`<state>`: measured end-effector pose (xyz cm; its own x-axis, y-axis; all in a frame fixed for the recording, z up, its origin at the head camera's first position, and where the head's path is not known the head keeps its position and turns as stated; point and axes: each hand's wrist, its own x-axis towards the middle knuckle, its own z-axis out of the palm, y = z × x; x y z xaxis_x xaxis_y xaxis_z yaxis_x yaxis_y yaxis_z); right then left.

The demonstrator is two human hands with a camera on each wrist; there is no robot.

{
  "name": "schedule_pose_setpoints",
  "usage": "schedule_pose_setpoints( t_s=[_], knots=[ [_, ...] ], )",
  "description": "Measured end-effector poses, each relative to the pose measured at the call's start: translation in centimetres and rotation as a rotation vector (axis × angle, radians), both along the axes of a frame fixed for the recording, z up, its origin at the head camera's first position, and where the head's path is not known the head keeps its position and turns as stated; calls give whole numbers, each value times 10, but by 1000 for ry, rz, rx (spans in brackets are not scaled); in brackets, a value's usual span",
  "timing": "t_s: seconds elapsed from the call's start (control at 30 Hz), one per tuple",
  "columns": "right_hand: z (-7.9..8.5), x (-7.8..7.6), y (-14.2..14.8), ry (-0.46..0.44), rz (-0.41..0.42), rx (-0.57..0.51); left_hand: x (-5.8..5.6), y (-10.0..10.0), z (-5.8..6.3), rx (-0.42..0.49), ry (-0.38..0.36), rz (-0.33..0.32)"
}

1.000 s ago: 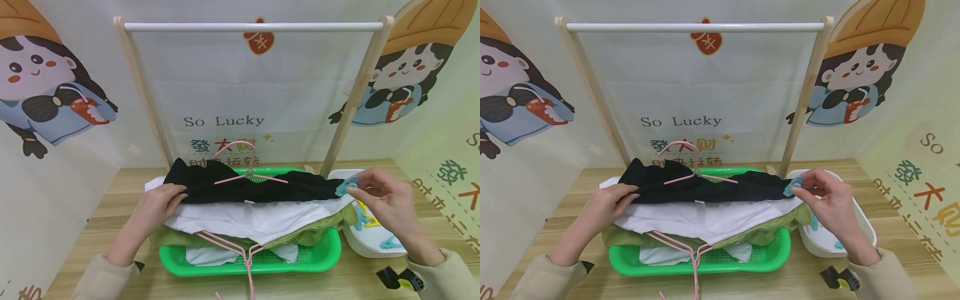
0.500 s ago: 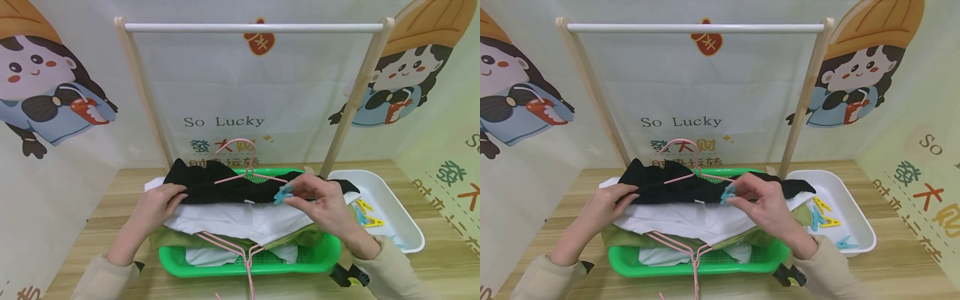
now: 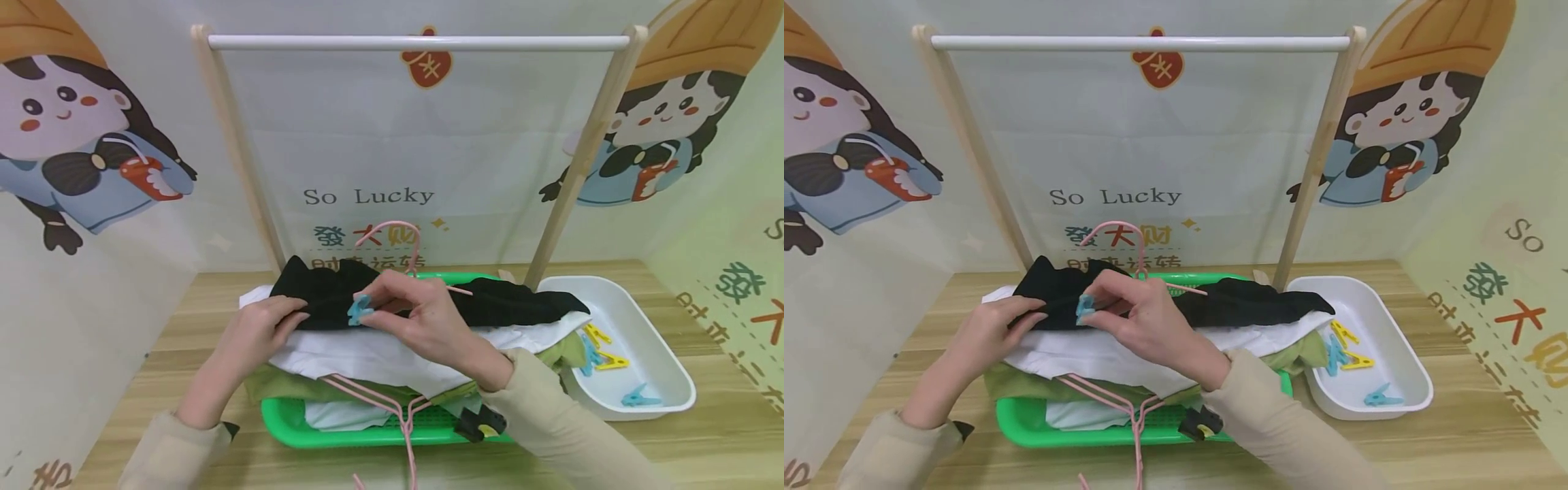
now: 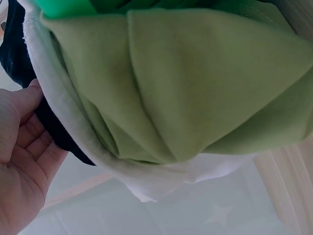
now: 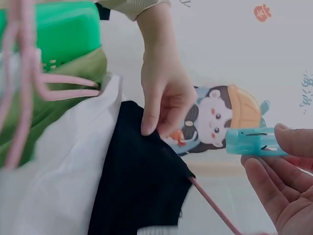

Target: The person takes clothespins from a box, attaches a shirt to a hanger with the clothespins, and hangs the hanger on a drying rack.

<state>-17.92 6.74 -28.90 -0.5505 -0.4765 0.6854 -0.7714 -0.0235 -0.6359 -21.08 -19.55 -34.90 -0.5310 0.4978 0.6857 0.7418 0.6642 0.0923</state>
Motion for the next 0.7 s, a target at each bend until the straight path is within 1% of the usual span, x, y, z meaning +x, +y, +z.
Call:
schedule_pose_setpoints(
  t_s=[0.1, 0.23, 0.33, 0.5, 0.7],
  knots=[
    [1, -6, -16, -20, 12, 29, 0, 0, 0, -6, -18, 9],
    [3, -11, -31, 22, 9, 68, 2, -1, 2, -8, -30, 16],
    [5, -15, -37, 46, -19, 91, 3, -1, 3, -10, -37, 17],
    [5, -22, -45, 33, -44, 129, 5, -1, 4, -18, -50, 25],
    [3, -30, -53, 59, -70, 213, 6, -1, 4, -15, -29, 29]
  ],
)
